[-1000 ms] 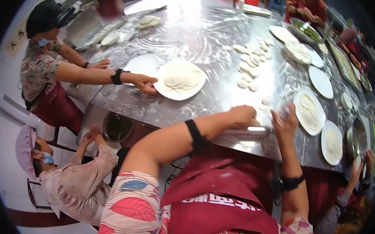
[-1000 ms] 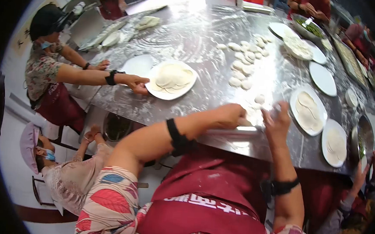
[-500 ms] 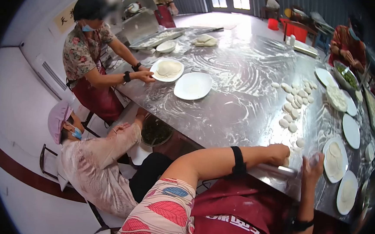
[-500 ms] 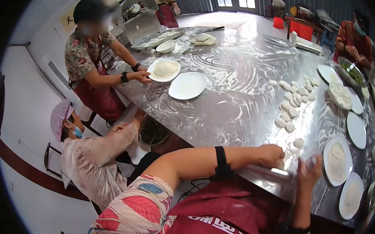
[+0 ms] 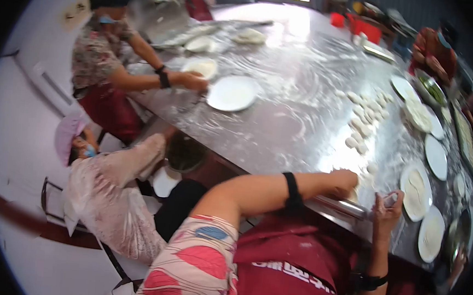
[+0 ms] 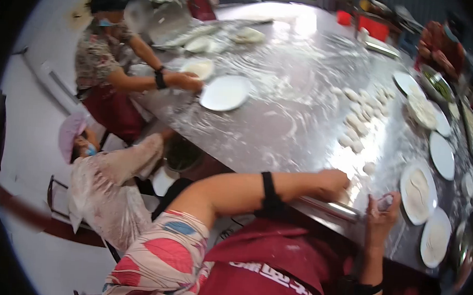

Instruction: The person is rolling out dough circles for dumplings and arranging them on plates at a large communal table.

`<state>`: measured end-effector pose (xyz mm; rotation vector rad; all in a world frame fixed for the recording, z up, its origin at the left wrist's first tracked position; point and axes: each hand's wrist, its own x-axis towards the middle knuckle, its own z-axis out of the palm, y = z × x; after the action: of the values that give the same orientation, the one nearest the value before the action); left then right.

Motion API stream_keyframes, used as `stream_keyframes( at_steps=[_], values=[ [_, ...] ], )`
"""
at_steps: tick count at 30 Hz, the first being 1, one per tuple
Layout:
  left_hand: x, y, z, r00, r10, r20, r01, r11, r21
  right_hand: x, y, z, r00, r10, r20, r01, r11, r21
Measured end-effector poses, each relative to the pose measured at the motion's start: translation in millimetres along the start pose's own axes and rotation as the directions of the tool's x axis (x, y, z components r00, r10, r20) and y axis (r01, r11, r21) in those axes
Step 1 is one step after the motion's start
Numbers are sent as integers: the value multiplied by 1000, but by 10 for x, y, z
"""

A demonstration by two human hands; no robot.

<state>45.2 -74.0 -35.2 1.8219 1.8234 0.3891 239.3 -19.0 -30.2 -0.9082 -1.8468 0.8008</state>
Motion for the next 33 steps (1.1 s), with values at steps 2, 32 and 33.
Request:
stream_keyframes(
  at_steps=[2, 32, 33],
  values=[
    [61, -169, 125, 999, 44, -27, -46, 997, -55, -326, -45, -167, 1000, 18, -25, -18, 1000, -25],
    [-119, -8, -190, 1000, 3, 5, -2, 978, -209, -353, -192, -172, 999, -39, -19, 38, 997, -66],
    [-164, -33, -208, 998, -23, 54, 37, 961, -275, -399, -191, -182, 1000, -9, -6, 9, 999, -34]
  ],
)
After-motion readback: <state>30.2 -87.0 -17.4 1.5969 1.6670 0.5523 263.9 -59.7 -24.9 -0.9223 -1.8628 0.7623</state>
